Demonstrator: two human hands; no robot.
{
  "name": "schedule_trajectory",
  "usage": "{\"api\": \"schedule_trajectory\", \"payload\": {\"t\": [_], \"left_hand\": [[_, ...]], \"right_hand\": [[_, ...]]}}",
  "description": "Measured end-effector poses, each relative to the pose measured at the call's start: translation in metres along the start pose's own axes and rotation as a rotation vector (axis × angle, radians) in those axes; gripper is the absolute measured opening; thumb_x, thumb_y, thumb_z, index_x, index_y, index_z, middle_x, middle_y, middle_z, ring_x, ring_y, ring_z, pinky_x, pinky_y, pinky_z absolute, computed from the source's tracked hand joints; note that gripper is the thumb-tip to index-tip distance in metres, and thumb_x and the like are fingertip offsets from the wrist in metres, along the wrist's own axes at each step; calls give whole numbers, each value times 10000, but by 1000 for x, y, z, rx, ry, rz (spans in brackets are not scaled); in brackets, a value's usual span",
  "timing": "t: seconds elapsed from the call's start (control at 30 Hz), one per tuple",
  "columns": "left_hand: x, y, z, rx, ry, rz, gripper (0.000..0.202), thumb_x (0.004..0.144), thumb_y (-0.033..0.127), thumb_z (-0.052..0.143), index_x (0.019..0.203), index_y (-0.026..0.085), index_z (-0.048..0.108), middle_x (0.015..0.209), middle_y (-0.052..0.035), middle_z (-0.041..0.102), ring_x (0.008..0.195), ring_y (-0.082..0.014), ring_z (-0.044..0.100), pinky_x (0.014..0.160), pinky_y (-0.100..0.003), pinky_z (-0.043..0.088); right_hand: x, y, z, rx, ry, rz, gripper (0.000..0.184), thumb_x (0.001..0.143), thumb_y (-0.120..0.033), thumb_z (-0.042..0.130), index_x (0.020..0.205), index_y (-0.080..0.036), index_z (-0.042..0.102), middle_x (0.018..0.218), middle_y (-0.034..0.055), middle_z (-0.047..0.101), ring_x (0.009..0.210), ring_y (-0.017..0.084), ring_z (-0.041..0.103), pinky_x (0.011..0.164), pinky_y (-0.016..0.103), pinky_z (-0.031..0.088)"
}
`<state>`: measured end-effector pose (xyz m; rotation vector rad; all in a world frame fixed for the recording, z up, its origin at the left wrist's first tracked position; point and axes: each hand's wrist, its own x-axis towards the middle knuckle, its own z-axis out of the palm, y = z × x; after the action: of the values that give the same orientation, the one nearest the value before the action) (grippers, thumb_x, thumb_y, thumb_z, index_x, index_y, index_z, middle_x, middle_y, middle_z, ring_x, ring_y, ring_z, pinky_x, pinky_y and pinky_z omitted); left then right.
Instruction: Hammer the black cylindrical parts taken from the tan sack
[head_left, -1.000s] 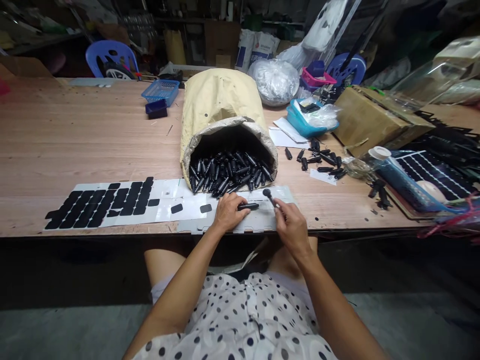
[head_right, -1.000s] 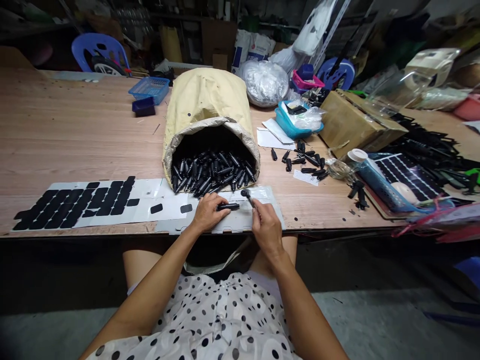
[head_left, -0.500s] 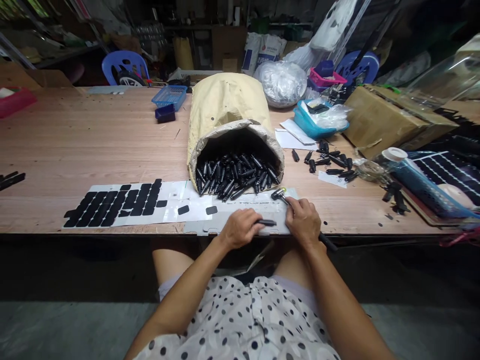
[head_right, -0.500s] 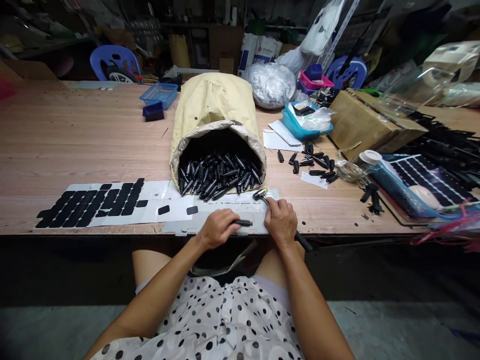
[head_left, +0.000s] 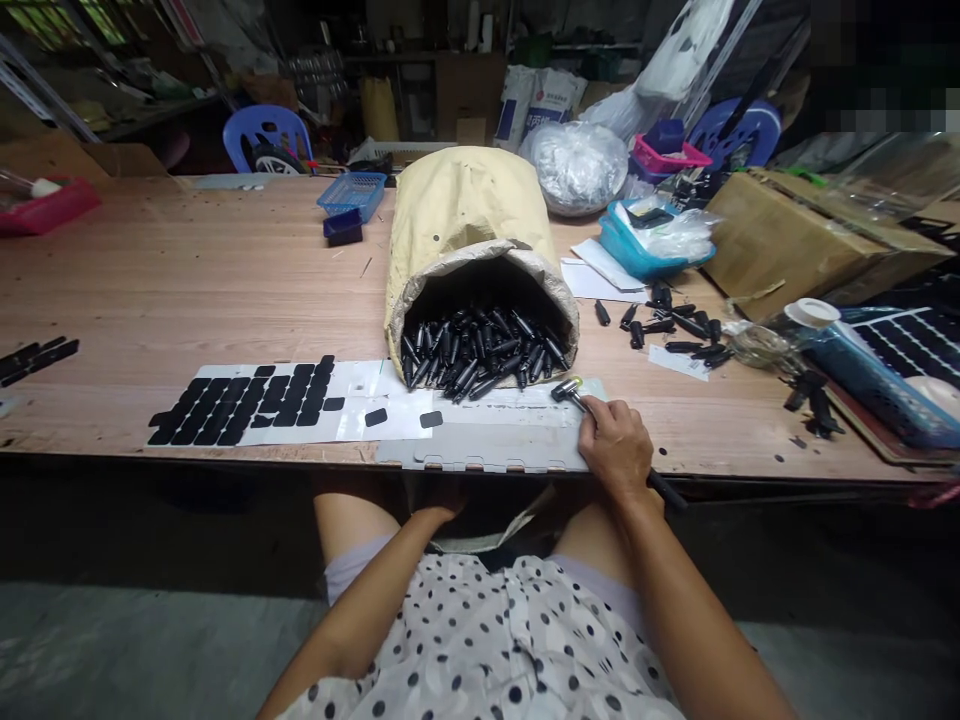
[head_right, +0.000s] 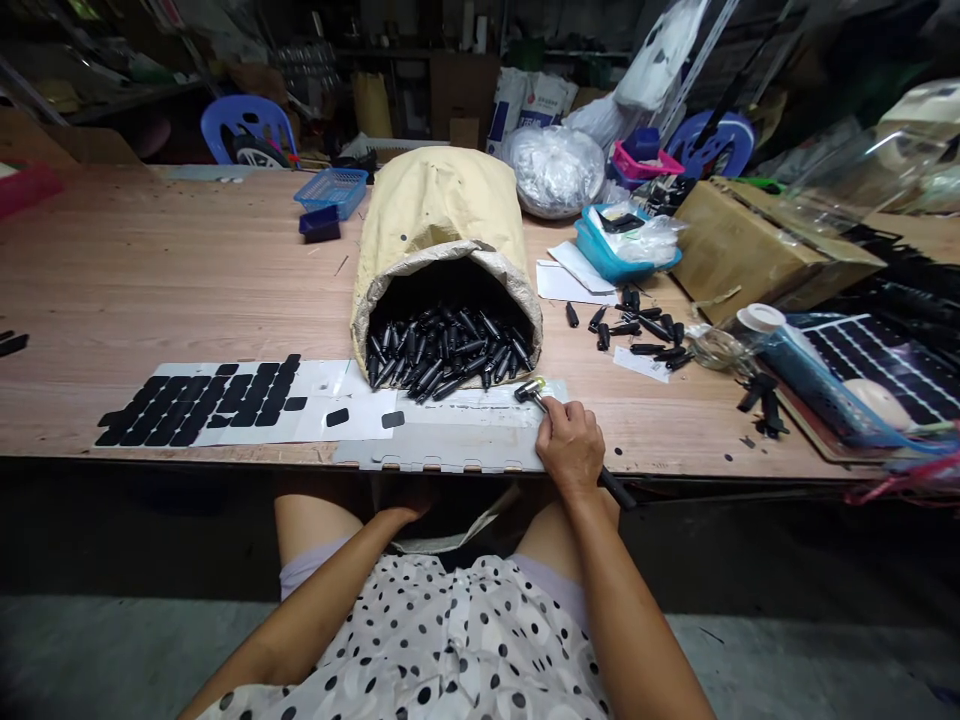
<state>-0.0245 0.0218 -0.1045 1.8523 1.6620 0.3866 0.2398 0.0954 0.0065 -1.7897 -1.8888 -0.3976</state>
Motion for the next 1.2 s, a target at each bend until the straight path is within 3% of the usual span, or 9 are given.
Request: {"api": "schedule_trajectory", "payload": {"t": [0.27, 0.47, 0.53, 0.67, 0.73, 0.83, 1.0, 1.13, 1.2], "left_hand": [[-22, 34, -25, 38, -444, -30, 381, 795, 319, 639, 1162, 251, 713, 1148, -84, 745, 1027, -291, 694, 839, -369, 526], [-13, 90, -122, -339, -862, 280, 350, 856, 498, 633, 1074, 239, 721, 876, -28, 740, 737, -175, 662, 703, -285, 509], [3, 97, -158, -549, -723, 254, 387, 872, 528, 609, 1080, 216, 706, 847, -32, 727, 670, -144, 626, 656, -273, 503], [56, 95, -191, -459, 182, 34, 262, 887, 434, 585, 897, 193, 687, 777, -20, 678, 713, -151, 610, 690, -282, 492], [81, 93, -190, -267, 467, -139, 163, 853, 348, 623, 849, 191, 667, 759, -14, 659, 763, -175, 624, 734, -298, 490], [104, 91, -180, -27, 571, -311, 118, 792, 280, 689, 875, 200, 662, 849, -31, 673, 887, -225, 650, 771, -320, 489], [109, 83, -175, 56, 638, -306, 102, 815, 283, 675, 900, 228, 664, 1004, -41, 660, 940, -224, 655, 751, -309, 492], [91, 76, -176, -15, 757, -70, 126, 846, 272, 643, 958, 220, 665, 982, -32, 664, 848, -181, 641, 751, -288, 500], [76, 79, -169, -42, 667, 139, 156, 875, 285, 622, 1008, 219, 667, 956, -23, 678, 822, -167, 635, 744, -279, 507]], "right_hand": [[-1, 0, 1, 34, -12, 18, 278, 850, -182, 520, 1055, -223, 703, 819, 63, 526, 779, 215, 416, 667, 315, 298], [-1, -1, 1, 11, 0, 6, 274, 869, -179, 500, 1042, -227, 707, 806, 58, 529, 779, 216, 435, 676, 312, 307], [-1, -1, 1, 11, -4, -3, 278, 874, -175, 499, 1049, -226, 709, 803, 57, 533, 775, 214, 434, 672, 312, 307], [0, -2, 2, -11, 1, -13, 276, 872, -165, 503, 1047, -221, 710, 798, 55, 541, 767, 208, 431, 664, 309, 302], [0, -2, 2, -20, 9, -17, 274, 868, -159, 506, 1041, -221, 710, 797, 52, 544, 766, 204, 433, 664, 305, 300], [0, -3, 2, -25, 17, -23, 266, 864, -159, 515, 1036, -220, 709, 805, 50, 551, 768, 201, 436, 668, 301, 300], [1, -5, 1, -31, 3, -12, 256, 862, -161, 517, 1027, -219, 703, 804, 50, 540, 773, 201, 428, 671, 298, 290], [1, -6, 1, -31, -11, -6, 258, 860, -164, 520, 1040, -220, 697, 816, 53, 537, 783, 204, 423, 668, 300, 283], [0, -5, 1, -26, -15, -11, 262, 866, -166, 520, 1052, -218, 697, 825, 56, 543, 789, 206, 425, 666, 302, 284]]}}
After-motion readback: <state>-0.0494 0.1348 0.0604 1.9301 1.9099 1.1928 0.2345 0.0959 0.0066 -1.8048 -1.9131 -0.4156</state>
